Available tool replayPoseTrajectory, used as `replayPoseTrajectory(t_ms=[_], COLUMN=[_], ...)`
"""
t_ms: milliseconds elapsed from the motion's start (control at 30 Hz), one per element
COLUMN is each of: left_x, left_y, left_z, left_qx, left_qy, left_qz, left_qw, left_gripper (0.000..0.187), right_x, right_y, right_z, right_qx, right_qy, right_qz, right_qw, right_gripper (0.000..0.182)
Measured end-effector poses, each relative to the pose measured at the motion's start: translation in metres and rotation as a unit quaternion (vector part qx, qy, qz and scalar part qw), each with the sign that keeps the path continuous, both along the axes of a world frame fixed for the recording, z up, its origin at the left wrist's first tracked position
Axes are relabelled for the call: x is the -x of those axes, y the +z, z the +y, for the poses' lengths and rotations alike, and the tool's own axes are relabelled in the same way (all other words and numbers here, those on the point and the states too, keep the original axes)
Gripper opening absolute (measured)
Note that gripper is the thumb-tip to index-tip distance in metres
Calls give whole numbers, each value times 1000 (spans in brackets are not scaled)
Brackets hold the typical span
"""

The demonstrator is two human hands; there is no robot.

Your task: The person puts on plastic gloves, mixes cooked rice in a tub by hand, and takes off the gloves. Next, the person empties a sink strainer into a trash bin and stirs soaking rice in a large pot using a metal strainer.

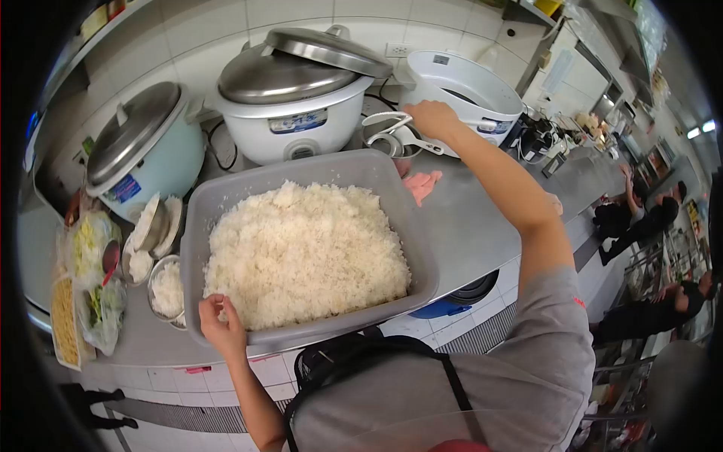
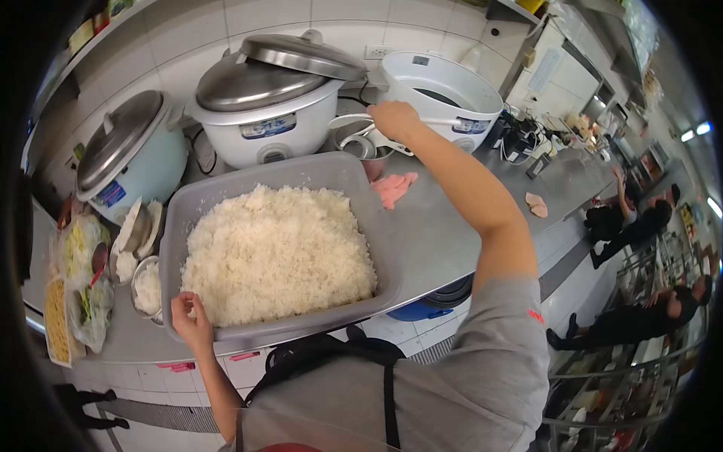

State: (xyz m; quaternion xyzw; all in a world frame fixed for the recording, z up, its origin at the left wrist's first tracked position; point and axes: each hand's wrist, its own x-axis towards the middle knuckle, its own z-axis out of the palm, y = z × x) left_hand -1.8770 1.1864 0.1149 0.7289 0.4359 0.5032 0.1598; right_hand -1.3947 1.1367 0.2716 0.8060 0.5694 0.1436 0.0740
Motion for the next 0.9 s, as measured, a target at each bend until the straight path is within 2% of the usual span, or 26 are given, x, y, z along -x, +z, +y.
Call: replayPoseTrajectory(t_ms=[33, 100, 267, 367, 433, 533, 567, 633, 733, 767, 800, 867, 900], left_x=[-1, 0, 0, -2, -2, 4, 13, 21, 16, 20, 19, 25, 29], left_y=[0, -2, -8, -9, -9, -17, -22, -34, -28, -28, -30, -37, -39], left_z=[0, 0, 3, 4, 3, 7, 9, 18, 14, 13, 17, 27, 29], left_qx=[-3, 30, 14, 22, 15, 22, 35, 48, 48, 50, 44, 34, 30], left_qy=[-6, 22, 53, 83, 101, 121, 116, 107, 121, 127, 118, 95, 83], left_qz=[3, 9, 15, 32, 48, 73, 89, 50, 61, 66, 51, 27, 18], left_qw=[1000, 999, 998, 996, 994, 990, 989, 992, 990, 989, 991, 994, 996], left_gripper=[4, 5, 6, 9, 11, 12, 12, 13, 13, 13, 13, 12, 12], right_x=[-21, -50, -83, -89, -93, -98, -98, -104, -100, -90, -81, -53, -43], right_y=[-9, -31, -76, -106, -124, -130, -129, -132, -127, -128, -124, -127, -136], right_z=[6, 28, 85, 113, 125, 117, 110, 95, 68, 52, 34, -10, -32], right_qx=[3, 13, 44, 37, 118, 61, 43, 46, -5, -120, -236, -217, -195], right_qy=[-10, -27, -54, -9, -33, 47, 71, 72, 117, 191, 259, 227, 191], right_qz=[-61, -71, -83, -116, -169, -217, -209, -173, -143, -91, -42, 130, 180], right_qw=[998, 997, 994, 993, 978, 973, 974, 981, 983, 970, 936, 941, 945], right_gripper=[21, 20, 22, 22, 22, 22, 21, 21, 16, 11, 9, 10, 10])
